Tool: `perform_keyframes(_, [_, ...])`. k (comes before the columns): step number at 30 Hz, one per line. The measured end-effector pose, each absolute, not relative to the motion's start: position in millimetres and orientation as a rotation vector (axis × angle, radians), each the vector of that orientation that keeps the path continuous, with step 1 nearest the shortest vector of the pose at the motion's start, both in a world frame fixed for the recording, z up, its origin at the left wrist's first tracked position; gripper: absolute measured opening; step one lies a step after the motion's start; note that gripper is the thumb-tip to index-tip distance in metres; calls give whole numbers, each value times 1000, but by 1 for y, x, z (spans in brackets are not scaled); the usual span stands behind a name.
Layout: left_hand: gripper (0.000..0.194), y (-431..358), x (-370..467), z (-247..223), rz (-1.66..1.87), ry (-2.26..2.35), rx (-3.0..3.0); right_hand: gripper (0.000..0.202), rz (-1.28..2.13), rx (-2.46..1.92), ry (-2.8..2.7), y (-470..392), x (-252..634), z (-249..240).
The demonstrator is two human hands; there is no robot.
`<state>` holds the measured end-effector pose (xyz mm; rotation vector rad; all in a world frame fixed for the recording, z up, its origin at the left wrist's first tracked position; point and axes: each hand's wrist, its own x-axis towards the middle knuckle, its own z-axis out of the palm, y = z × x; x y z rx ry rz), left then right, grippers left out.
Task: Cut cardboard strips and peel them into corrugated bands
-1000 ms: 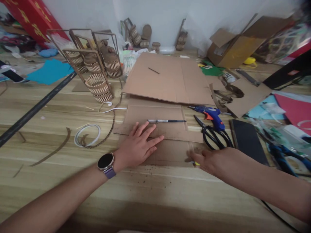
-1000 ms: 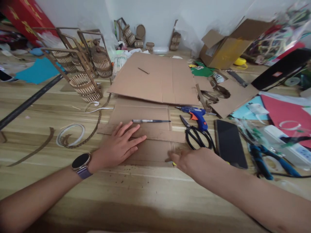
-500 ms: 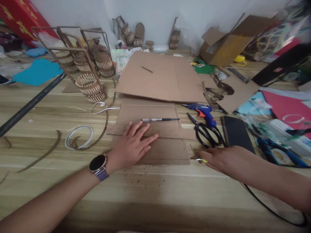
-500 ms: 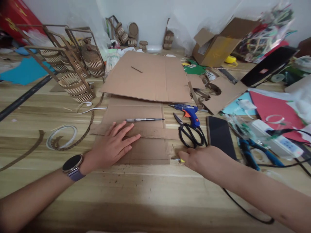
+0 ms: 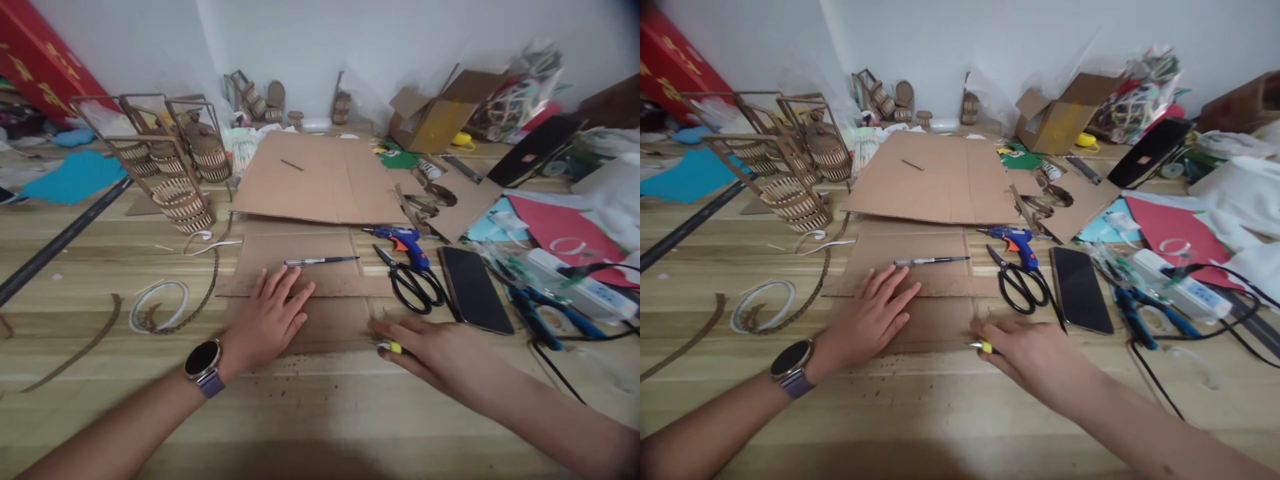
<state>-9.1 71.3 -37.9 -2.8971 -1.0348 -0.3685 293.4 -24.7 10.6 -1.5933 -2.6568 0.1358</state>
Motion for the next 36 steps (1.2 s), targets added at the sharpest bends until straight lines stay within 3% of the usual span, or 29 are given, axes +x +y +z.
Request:
perform_keyframes(16, [48, 80, -23, -28, -433, -1030, -2928, 25, 234, -1625, -2764, -7, 290, 17])
perform_keyframes(27, [53, 77, -36, -39, -365, -1045, -2912, 16, 140, -1510, -2991, 22, 191, 28])
perform_keyframes(36, [53, 77, -33, -36, -306, -1051, -2919, 21, 49, -1389, -3081, 30, 170, 15])
